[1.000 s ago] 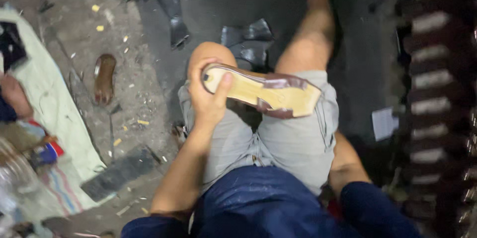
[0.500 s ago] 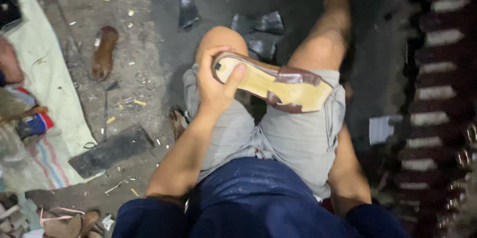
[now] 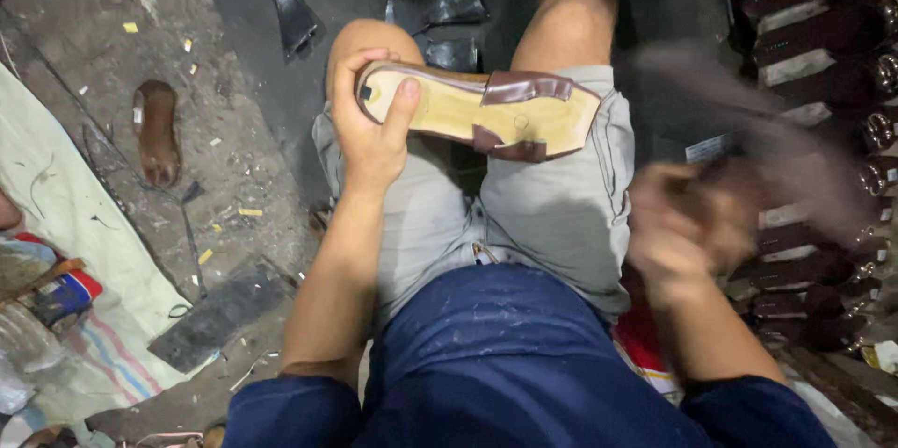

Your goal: The person assembles brown leather sandals by attaching straps to wooden shoe lasts. They repeatedly position the straps, hammer them into place, and adjust the fit. The process is repeated for multiple sandals in a workshop setting.

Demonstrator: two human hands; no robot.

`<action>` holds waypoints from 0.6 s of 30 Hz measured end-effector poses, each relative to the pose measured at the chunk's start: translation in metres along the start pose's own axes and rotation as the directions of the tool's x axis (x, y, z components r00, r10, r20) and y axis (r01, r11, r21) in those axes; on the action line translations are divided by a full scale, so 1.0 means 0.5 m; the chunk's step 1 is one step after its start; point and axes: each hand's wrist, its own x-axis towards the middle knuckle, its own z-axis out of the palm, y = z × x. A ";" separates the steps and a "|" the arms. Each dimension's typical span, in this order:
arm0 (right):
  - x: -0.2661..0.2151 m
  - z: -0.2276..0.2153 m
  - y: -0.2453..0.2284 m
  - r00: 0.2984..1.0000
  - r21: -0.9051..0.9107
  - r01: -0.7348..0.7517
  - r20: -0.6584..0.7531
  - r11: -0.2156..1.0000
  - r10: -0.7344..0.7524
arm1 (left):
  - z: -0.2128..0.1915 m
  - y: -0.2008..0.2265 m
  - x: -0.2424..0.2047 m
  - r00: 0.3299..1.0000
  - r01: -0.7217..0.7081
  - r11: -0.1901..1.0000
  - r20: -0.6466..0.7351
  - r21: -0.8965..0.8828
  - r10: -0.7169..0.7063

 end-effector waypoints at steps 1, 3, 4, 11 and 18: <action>0.006 0.015 -0.026 0.997 -0.030 0.004 0.071 1.000 -0.002 | -0.004 0.001 -0.005 1.000 -0.006 1.000 -0.001 0.000 0.006; 0.033 0.003 -0.082 0.989 0.034 -0.058 0.137 0.998 0.053 | -0.008 0.006 -0.007 1.000 -0.002 0.999 0.000 0.039 0.002; 0.049 -0.032 -0.111 0.981 0.130 -0.139 0.153 0.982 0.119 | -0.009 0.010 -0.010 1.000 0.007 0.998 -0.010 0.064 -0.006; 0.042 -0.006 -0.145 0.992 0.008 0.028 0.120 1.000 -0.029 | -0.014 0.005 -0.029 1.000 -0.006 0.998 -0.020 0.055 0.007; 0.019 -0.035 -0.146 0.995 0.135 -0.015 0.101 0.991 0.001 | -0.014 0.022 -0.022 1.000 -0.023 0.994 -0.012 0.108 0.025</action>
